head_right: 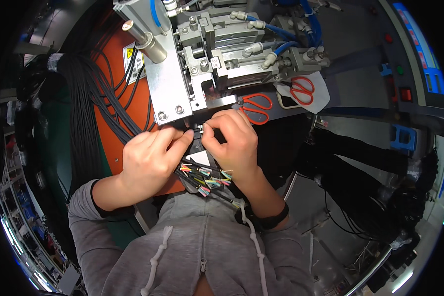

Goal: The person inserts the ends of wires into a machine, presses a button on a screen, and then moves a bundle of cables from a rack to the work surface before resuming the wire insertion.

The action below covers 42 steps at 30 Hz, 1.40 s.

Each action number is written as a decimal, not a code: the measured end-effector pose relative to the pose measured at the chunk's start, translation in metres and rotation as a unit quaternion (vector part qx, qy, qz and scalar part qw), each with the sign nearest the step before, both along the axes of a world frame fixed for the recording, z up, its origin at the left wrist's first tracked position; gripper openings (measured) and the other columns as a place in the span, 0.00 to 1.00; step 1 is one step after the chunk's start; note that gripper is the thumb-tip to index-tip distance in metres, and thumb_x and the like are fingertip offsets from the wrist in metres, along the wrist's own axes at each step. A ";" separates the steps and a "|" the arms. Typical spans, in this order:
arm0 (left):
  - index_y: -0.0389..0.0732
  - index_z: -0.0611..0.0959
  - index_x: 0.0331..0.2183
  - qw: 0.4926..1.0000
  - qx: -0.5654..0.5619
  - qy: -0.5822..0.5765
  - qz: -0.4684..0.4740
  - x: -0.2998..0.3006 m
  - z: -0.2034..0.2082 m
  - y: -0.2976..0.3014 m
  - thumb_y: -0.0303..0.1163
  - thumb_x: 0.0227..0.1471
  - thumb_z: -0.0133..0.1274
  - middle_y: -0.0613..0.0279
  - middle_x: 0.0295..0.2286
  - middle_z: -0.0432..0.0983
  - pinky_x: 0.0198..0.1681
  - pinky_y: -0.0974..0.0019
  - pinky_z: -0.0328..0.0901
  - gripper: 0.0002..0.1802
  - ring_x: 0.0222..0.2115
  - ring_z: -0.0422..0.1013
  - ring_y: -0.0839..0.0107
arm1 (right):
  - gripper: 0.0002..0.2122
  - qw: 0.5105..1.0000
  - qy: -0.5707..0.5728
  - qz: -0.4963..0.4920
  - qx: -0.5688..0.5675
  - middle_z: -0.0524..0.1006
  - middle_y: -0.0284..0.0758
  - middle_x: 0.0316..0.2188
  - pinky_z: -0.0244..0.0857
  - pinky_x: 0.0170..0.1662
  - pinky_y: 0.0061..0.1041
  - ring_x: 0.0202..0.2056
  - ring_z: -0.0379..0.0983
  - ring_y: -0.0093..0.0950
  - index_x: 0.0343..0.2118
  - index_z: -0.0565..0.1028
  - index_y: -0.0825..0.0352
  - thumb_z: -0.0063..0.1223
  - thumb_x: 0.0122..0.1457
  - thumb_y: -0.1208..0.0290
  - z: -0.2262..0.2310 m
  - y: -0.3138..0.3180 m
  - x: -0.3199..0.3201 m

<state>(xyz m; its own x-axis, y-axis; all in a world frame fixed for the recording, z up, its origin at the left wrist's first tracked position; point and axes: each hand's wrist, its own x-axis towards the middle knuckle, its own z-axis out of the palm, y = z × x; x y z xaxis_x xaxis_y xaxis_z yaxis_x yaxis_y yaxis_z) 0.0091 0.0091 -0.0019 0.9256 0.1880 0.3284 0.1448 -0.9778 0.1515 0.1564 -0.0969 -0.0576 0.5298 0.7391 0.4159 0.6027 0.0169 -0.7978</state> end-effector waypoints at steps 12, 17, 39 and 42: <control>0.38 0.83 0.33 0.995 -0.042 -0.057 -0.063 -0.001 0.011 0.010 0.29 0.41 0.57 0.67 0.26 0.72 0.24 0.71 0.64 0.13 0.23 0.70 0.76 | 0.10 0.923 0.216 0.292 0.129 0.79 0.39 0.30 0.69 0.36 0.26 0.33 0.76 0.30 0.31 0.80 0.71 0.66 0.43 0.82 0.020 -0.031 0.035; 0.39 0.84 0.37 0.972 -0.052 -0.211 -0.090 0.001 0.016 0.014 0.29 0.40 0.59 0.63 0.34 0.76 0.30 0.70 0.67 0.16 0.29 0.73 0.72 | 0.11 0.908 0.265 0.258 0.198 0.79 0.38 0.31 0.67 0.35 0.27 0.32 0.75 0.30 0.30 0.80 0.70 0.67 0.41 0.84 0.016 -0.027 0.022; 0.34 0.83 0.31 0.964 -0.164 -0.197 -0.074 0.002 0.013 0.005 0.28 0.41 0.63 0.65 0.20 0.70 0.16 0.70 0.62 0.12 0.17 0.70 0.73 | 0.11 0.949 0.222 0.083 0.209 0.79 0.40 0.33 0.69 0.34 0.22 0.32 0.76 0.28 0.35 0.79 0.73 0.65 0.47 0.83 0.041 -0.006 -0.021; 0.35 0.82 0.30 0.963 -0.179 -0.188 -0.076 0.003 0.011 0.006 0.28 0.42 0.62 0.65 0.21 0.70 0.16 0.70 0.62 0.11 0.18 0.70 0.73 | 0.10 0.976 0.074 0.133 0.157 0.79 0.41 0.34 0.69 0.36 0.22 0.33 0.75 0.26 0.35 0.79 0.74 0.65 0.48 0.81 0.038 -0.009 -0.009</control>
